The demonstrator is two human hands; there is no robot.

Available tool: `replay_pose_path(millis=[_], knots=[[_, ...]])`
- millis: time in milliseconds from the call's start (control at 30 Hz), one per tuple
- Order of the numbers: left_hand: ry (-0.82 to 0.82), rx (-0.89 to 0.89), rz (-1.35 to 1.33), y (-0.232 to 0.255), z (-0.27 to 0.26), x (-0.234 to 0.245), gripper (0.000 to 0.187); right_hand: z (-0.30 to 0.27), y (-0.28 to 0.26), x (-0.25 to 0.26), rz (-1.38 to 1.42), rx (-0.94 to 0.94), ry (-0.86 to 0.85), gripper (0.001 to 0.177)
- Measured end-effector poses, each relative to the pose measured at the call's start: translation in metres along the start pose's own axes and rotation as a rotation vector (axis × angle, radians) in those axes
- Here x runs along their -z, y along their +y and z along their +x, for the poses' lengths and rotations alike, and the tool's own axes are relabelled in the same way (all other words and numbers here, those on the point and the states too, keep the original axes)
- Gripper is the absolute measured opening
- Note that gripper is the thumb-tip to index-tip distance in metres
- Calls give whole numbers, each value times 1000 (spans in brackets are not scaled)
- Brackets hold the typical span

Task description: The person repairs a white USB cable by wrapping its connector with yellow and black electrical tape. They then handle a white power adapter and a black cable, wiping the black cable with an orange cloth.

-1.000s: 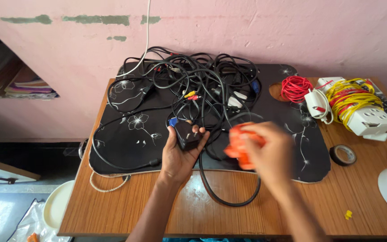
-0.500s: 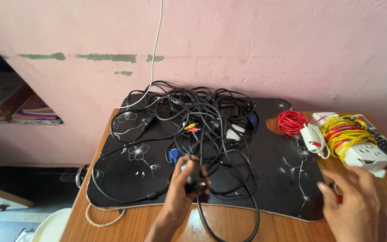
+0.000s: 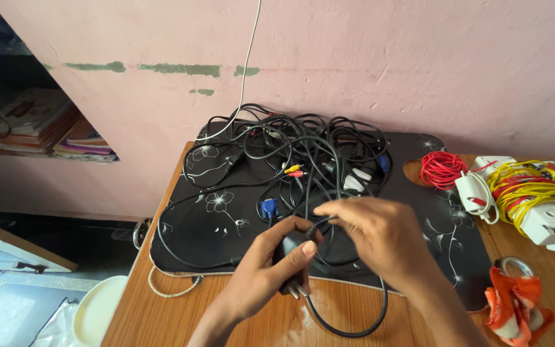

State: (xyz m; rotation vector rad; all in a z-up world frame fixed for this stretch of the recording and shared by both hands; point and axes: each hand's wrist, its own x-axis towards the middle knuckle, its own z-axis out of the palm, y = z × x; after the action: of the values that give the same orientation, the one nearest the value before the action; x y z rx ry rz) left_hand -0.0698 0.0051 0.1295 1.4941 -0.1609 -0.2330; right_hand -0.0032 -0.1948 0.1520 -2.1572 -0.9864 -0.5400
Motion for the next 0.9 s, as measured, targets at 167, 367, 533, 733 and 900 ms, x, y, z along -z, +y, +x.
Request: replay_pose_path(millis=[167,367,533,733,900], knots=[[-238,-75,-248,16,-16,0,36,8,1,-3,-44,-64,65,9],[15,-100,-213,24,-14,1,35,8,-8,-15,-77,-249,-3,10],[223,-448,481,25,-15,13,27,13,-7,8,-116,5,105,15],[228,-26,372,48,-25,-5,32,25,-11,20,-100,-85,181,6],[187,-370,314,53,-31,-21,29,23,-4,-10,-53,-327,-56,25]])
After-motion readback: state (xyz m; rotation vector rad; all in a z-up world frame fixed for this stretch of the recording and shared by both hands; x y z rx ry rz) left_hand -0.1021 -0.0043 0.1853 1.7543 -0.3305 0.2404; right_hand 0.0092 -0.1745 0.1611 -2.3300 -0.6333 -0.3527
